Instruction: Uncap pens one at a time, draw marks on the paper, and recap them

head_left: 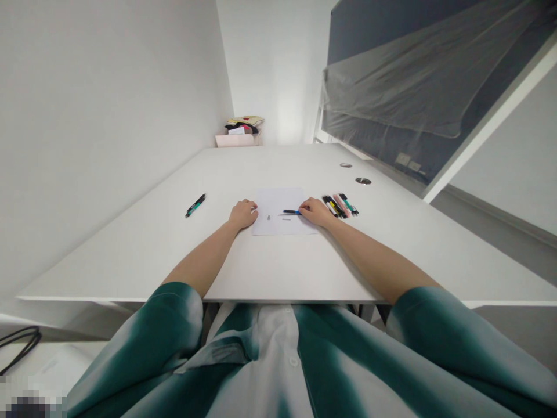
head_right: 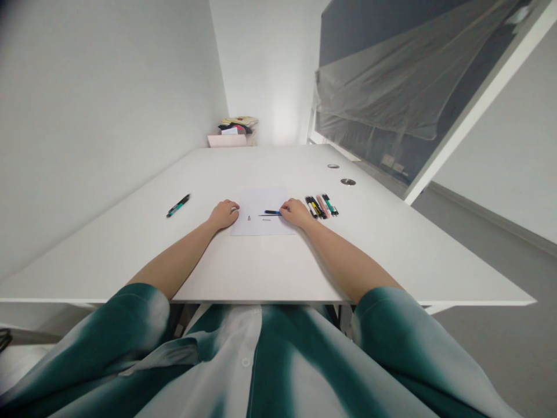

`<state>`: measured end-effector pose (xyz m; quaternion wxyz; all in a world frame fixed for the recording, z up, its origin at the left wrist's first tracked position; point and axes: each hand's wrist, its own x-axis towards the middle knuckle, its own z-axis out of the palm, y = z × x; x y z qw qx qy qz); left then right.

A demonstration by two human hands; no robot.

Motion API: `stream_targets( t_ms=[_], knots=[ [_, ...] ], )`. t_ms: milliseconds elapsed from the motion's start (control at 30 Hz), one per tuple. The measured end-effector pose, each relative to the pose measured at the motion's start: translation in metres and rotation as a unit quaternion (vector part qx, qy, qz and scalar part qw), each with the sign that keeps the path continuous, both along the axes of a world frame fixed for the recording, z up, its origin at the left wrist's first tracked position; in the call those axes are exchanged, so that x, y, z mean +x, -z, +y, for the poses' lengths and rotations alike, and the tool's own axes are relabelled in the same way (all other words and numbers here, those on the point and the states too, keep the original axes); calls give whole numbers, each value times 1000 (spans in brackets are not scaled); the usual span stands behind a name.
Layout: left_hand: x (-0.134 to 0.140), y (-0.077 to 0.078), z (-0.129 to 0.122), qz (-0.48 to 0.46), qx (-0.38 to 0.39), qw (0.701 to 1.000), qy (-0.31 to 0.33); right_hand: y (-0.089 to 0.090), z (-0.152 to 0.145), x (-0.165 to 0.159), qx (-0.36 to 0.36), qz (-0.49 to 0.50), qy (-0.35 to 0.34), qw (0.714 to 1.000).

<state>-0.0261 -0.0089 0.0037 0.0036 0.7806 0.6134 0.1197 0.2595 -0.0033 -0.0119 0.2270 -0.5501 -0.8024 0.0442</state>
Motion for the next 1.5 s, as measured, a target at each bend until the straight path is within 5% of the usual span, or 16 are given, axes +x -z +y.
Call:
stream_targets(
  t_ms=[400,567,833,1500],
  knots=[
    [1,3,2,-49,40,998,9,-1,-2,-1,25,-3,-4,1000],
    [21,-2,-10,-61,108,987,98,-5,-10,-11,95,-21,-44,994],
    [52,-3,-26,-7,80,978,192,-5,-17,-26,95,-74,-94,988],
    [47,-6,-23,1,69,983,171,-10,-20,-26,64,-85,-93,990]
  ],
)
